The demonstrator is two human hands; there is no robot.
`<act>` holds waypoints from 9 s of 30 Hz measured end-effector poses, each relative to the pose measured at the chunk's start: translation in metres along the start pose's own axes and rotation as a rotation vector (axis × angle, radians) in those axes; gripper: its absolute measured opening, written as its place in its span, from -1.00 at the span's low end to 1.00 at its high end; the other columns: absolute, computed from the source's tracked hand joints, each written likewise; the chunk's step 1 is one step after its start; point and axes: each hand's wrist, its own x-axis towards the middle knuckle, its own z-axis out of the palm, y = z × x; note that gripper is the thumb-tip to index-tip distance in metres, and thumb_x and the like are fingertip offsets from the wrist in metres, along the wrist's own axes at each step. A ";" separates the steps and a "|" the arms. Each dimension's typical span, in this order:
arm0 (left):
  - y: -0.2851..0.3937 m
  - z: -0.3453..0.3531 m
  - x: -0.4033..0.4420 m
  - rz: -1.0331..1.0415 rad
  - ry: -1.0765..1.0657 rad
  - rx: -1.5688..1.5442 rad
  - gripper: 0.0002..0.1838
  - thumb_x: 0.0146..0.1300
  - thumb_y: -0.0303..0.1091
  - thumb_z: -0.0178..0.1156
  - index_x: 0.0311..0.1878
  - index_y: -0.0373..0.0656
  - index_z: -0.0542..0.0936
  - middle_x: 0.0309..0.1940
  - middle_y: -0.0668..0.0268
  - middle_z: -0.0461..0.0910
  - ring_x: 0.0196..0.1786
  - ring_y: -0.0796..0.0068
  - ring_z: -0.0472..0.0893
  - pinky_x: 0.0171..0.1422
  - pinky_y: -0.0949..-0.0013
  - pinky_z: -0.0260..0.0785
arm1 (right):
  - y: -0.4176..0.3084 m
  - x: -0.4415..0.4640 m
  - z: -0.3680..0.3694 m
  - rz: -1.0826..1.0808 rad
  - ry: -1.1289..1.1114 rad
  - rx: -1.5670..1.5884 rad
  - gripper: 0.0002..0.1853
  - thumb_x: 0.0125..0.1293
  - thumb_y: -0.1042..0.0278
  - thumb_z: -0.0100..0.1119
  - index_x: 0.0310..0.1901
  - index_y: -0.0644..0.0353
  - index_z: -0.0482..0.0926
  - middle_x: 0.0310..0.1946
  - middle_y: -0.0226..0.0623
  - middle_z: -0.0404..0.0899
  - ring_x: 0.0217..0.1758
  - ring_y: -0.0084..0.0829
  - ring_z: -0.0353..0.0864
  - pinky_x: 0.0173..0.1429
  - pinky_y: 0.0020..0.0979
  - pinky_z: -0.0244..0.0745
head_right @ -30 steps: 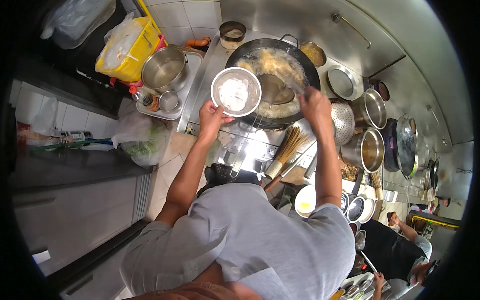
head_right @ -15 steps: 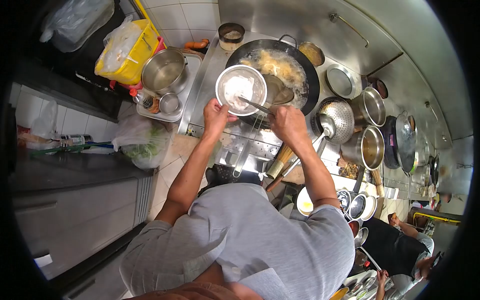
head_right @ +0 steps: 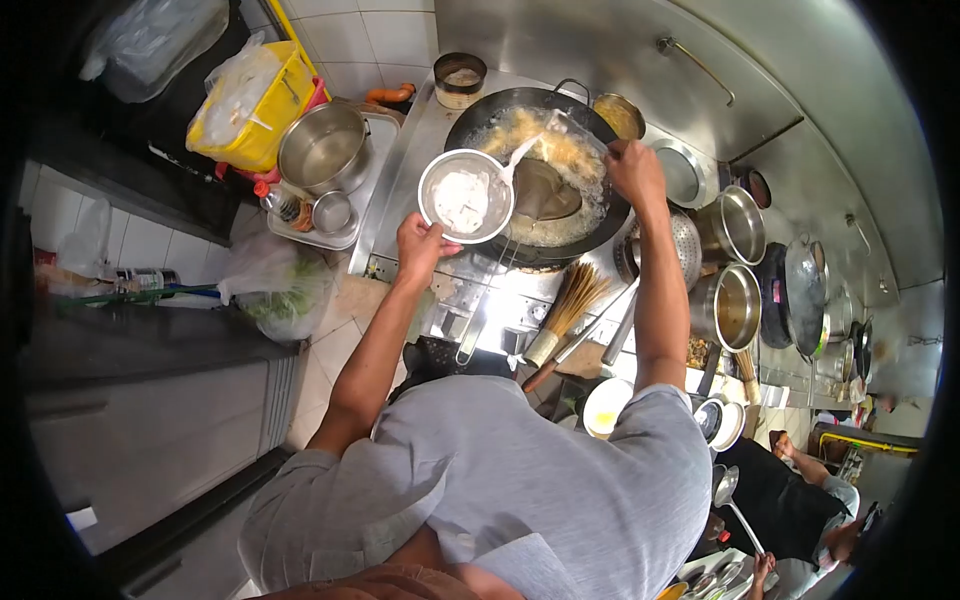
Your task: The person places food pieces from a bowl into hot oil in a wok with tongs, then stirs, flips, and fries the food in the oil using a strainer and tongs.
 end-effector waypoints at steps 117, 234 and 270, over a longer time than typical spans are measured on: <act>0.029 -0.021 -0.019 0.079 -0.042 -0.040 -0.91 0.36 -0.58 0.07 -0.26 -0.31 0.35 -0.34 0.11 0.56 -0.42 0.32 0.70 -0.37 0.38 0.68 | -0.105 -0.115 0.016 -0.232 -0.356 -0.054 -0.72 0.27 0.14 0.26 -0.15 0.17 0.66 -0.33 0.02 0.68 -0.22 0.01 0.70 -0.06 -0.06 0.58; -0.112 0.021 -0.400 -0.488 -1.791 0.498 -0.84 0.37 -0.51 0.10 -0.20 -0.25 0.28 -0.35 0.09 0.57 -0.42 0.30 0.69 -0.35 0.33 0.69 | -0.225 -0.668 0.014 1.018 1.866 0.690 -0.58 0.43 0.14 0.20 0.14 0.29 0.50 -0.37 -0.49 0.53 -0.46 -0.77 0.37 -0.38 -0.65 0.31; -0.177 -0.128 -0.259 -0.465 -1.549 0.916 -0.71 0.40 -0.28 0.03 0.01 -0.30 0.51 -0.42 0.25 0.61 -0.45 0.50 0.59 -0.39 0.39 0.50 | -0.178 -0.545 0.048 0.578 0.345 1.408 -0.58 0.35 0.42 0.23 0.19 0.28 0.39 -0.23 -0.34 0.53 -0.47 -0.71 0.41 -0.46 -0.65 0.32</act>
